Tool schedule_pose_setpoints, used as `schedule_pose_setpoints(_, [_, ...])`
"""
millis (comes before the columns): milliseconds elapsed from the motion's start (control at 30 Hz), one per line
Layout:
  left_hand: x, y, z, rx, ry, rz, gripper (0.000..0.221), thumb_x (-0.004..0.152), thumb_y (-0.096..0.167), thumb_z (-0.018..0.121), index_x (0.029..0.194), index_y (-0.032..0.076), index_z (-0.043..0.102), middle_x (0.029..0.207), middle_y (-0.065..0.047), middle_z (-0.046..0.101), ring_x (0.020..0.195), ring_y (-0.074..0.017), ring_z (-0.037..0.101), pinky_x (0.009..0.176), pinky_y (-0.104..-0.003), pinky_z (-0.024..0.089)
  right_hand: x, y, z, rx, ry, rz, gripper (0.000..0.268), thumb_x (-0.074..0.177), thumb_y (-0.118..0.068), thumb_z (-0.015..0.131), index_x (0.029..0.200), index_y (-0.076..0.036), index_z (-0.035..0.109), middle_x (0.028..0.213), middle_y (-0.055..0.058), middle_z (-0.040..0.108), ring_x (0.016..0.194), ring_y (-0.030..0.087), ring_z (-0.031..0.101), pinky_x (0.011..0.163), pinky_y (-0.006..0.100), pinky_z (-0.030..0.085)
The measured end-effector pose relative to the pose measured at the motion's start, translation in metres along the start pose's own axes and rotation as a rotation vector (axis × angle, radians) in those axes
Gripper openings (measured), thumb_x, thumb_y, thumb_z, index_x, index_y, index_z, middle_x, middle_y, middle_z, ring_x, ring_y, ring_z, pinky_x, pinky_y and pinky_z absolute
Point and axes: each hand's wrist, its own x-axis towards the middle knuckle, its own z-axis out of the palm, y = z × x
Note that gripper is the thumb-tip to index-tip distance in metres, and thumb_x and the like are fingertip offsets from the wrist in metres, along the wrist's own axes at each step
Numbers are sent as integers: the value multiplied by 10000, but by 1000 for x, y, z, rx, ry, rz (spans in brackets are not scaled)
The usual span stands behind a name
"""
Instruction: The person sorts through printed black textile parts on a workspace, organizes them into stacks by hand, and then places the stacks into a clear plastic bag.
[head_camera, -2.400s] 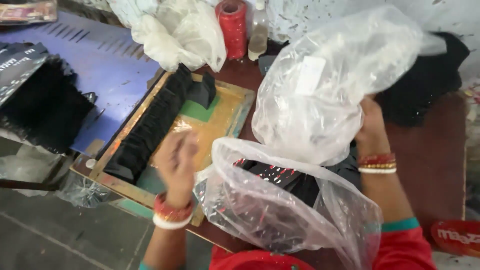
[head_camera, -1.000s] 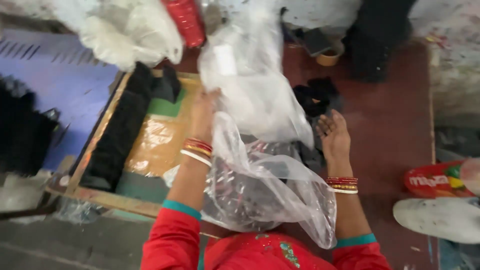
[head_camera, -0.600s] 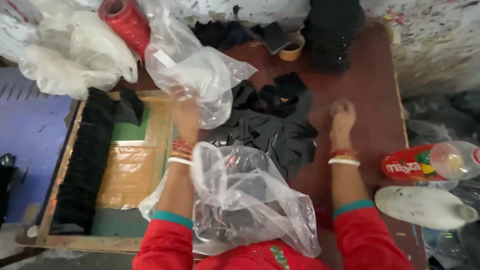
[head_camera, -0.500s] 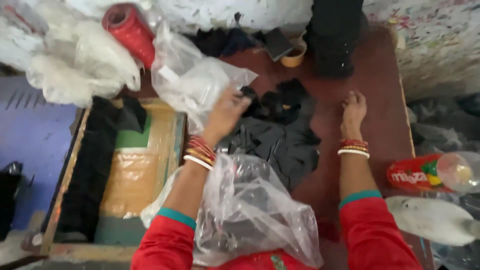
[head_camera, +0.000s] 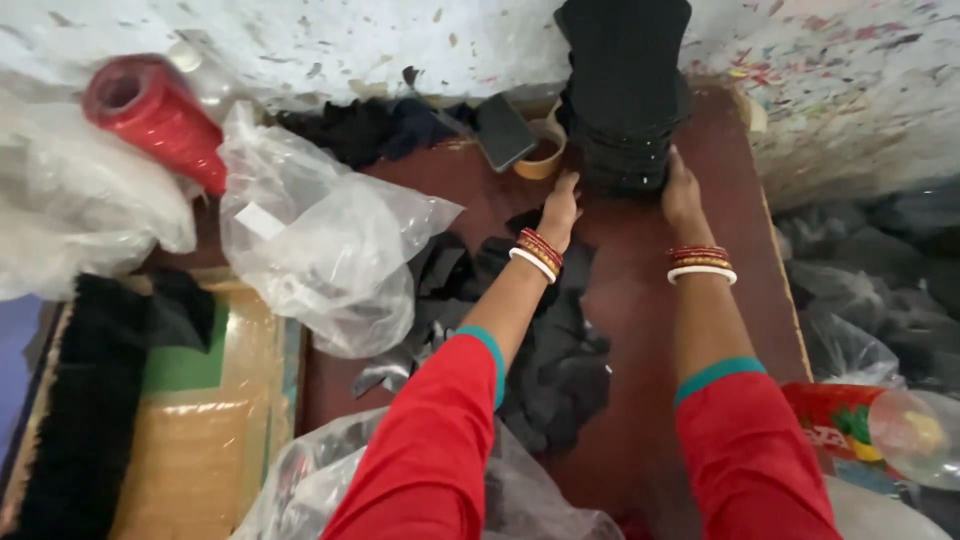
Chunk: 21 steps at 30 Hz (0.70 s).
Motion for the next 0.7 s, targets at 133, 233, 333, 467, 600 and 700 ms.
schedule_pose_setpoints(133, [20,-11,14,-1,-15,13,598,982,531,455,1435,146,521,1421,-10,546,1219,-207,530,976,-438,451,-5,9,2,6,-68,-111,515,1131,-316,358,1457,43,532,1470,219,590,1391,326,523,1150,351,391])
schedule_pose_setpoints(233, [7,-5,13,86,-11,-35,579,977,513,464,1365,98,575,1265,-62,581,1097,-232,543,915,-454,484,-2,40,-3,-327,-44,-373,474,1089,-143,331,1487,62,485,1481,289,535,1374,403,497,1126,389,380])
schedule_pose_setpoints(333, [-11,-19,11,103,-39,-54,545,977,490,491,1296,59,586,1104,-88,555,994,-238,525,871,-459,491,-19,53,-9,-376,-40,-427,452,1090,-96,336,1487,56,489,1478,305,540,1364,430,514,1121,403,407])
schedule_pose_setpoints(467, [-70,-35,20,134,-32,-64,501,998,462,475,1224,45,637,987,-111,586,870,-248,525,762,-434,476,-101,3,-20,-235,38,23,461,1104,-249,379,1484,-20,506,1323,267,638,1256,376,622,1026,386,473])
schedule_pose_setpoints(600, [-124,-73,20,119,-60,-26,422,975,431,462,1245,132,587,1111,-9,621,959,-168,556,824,-377,492,-190,-11,-34,-249,99,-54,473,1099,-268,393,1457,5,540,1341,287,625,1261,396,593,1011,405,458])
schedule_pose_setpoints(700, [-180,-91,18,121,-121,-5,452,1009,431,454,1211,79,652,1067,-92,635,919,-215,552,777,-382,469,-255,-5,-47,17,116,-68,484,1116,-302,384,1444,26,522,1359,257,646,1256,344,615,1041,382,459])
